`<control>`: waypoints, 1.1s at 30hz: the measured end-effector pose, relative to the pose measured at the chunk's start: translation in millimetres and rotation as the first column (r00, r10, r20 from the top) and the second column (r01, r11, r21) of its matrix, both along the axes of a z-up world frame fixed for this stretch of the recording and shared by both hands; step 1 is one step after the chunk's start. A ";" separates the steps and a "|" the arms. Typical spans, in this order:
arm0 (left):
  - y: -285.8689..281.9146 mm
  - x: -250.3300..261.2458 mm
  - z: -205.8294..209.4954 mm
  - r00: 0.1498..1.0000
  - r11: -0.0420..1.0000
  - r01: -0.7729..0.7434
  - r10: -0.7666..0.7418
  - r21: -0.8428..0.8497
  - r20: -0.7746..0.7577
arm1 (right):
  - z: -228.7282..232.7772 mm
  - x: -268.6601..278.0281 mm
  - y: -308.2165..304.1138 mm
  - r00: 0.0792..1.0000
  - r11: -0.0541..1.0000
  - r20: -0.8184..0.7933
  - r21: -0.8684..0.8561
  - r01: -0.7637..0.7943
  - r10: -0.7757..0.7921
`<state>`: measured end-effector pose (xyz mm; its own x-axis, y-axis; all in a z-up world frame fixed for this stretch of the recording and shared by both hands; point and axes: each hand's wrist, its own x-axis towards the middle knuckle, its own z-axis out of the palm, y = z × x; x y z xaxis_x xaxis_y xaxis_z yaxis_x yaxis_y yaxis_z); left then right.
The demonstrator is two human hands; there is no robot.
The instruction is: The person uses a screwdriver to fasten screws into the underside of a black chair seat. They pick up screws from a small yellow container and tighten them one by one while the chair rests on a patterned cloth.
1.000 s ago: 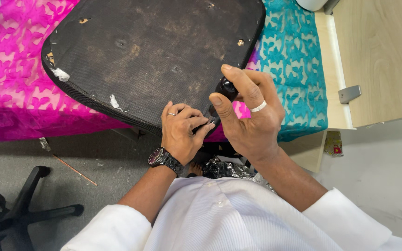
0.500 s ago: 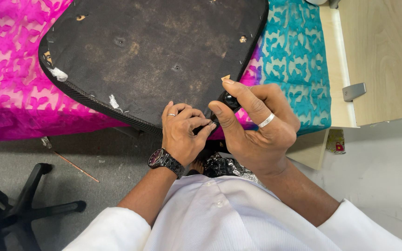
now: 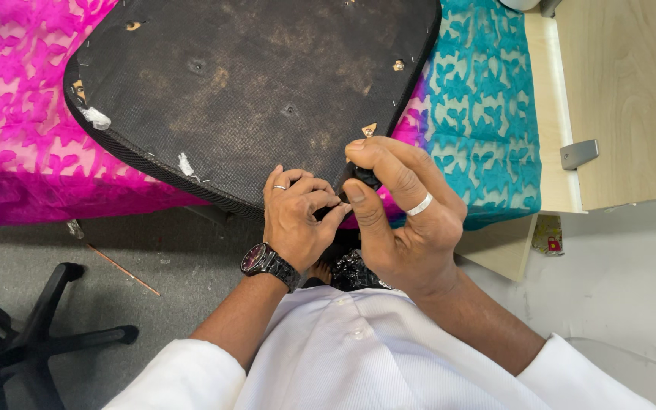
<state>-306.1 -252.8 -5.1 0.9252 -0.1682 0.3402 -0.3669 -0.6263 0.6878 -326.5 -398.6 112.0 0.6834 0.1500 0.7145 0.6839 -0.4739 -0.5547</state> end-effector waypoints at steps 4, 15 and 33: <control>0.1 0.2 0.3 1.000 1.000 -0.007 0.007 0.012 0.021 | -1.1 5.4 -0.1 0.999 1.000 0.043 -0.003 0.025 -0.025; -1.2 0.1 1.1 1.000 1.000 -0.015 0.015 -0.004 0.025 | 5.2 17.9 -14.0 0.996 0.995 -0.049 -0.063 0.076 -0.079; -0.5 2.3 5.9 0.999 1.000 -0.012 0.012 0.014 -0.037 | 5.2 10.9 -0.2 0.964 0.993 -0.264 0.115 -0.012 0.042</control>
<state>-303.8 -253.3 0.8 0.9392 -0.1614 0.3032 -0.3334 -0.6403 0.6920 -315.6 -398.8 117.2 0.8478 0.1007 0.5207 0.5162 -0.3824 -0.7664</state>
